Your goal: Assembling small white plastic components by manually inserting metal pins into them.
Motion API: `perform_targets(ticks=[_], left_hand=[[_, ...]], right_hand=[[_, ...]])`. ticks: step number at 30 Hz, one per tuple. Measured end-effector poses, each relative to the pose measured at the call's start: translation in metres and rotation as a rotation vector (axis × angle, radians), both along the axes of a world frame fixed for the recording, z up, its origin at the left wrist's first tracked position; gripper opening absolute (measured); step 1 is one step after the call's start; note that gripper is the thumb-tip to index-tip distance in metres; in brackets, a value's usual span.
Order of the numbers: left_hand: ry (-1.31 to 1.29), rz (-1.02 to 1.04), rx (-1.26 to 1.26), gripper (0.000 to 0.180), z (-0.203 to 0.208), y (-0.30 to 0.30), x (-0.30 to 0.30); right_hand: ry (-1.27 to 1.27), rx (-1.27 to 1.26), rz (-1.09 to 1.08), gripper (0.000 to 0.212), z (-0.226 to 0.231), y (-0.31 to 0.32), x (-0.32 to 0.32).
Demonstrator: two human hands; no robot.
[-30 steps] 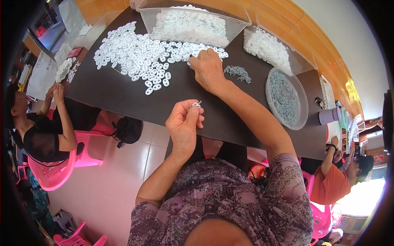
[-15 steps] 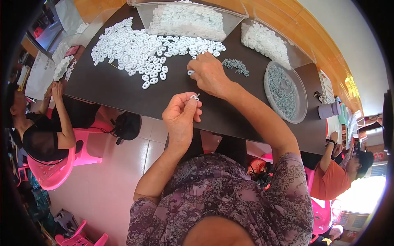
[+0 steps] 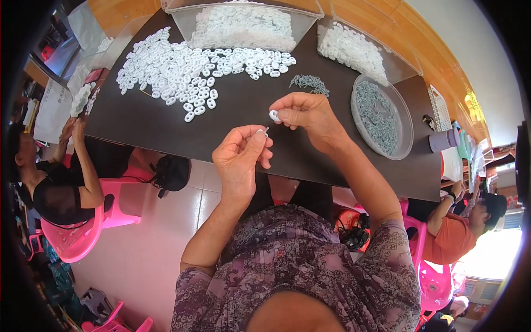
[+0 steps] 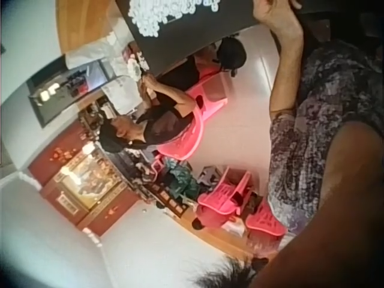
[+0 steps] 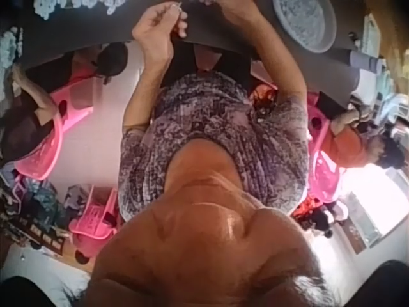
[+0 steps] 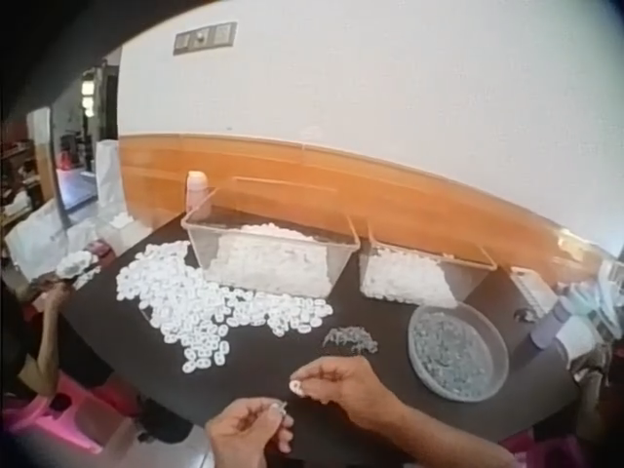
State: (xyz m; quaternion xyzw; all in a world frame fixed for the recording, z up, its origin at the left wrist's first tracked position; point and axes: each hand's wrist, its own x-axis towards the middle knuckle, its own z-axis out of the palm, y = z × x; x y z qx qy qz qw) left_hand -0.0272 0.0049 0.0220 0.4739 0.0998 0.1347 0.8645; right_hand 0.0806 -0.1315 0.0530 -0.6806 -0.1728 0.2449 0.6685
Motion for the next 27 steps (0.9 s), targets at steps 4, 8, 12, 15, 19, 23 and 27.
perform_targets(ticks=[4, 8, 12, 15, 19, 23, 27], left_hand=[[-0.042, 0.007, 0.020, 0.018, 0.001, -0.004, 0.000], [-0.020, 0.007, 0.048, 0.020, 0.004, -0.007, -0.002], [-0.030, 0.016, 0.078, 0.023, 0.007, -0.011, -0.002], [-0.032, 0.025, 0.092, 0.025, 0.007, -0.013, -0.003], [-0.040, 0.032, 0.095, 0.025, 0.006, -0.014, -0.004], [-0.040, 0.053, 0.103, 0.025, 0.005, -0.013, -0.005], [-0.040, 0.063, 0.112, 0.024, 0.004, -0.013, -0.005]], right_hand=[[0.079, 0.023, -0.003, 0.018, 0.001, -0.004, -0.006], [0.075, 0.044, -0.014, 0.018, 0.000, -0.007, -0.009], [0.053, 0.057, -0.027, 0.018, 0.003, -0.008, -0.014], [0.027, 0.064, -0.051, 0.016, 0.002, -0.005, -0.018], [-0.023, 0.072, -0.067, 0.013, 0.004, -0.004, -0.023], [-0.027, 0.078, -0.053, 0.012, 0.006, -0.002, -0.026], [-0.045, 0.083, -0.025, 0.016, 0.004, 0.000, -0.027]])
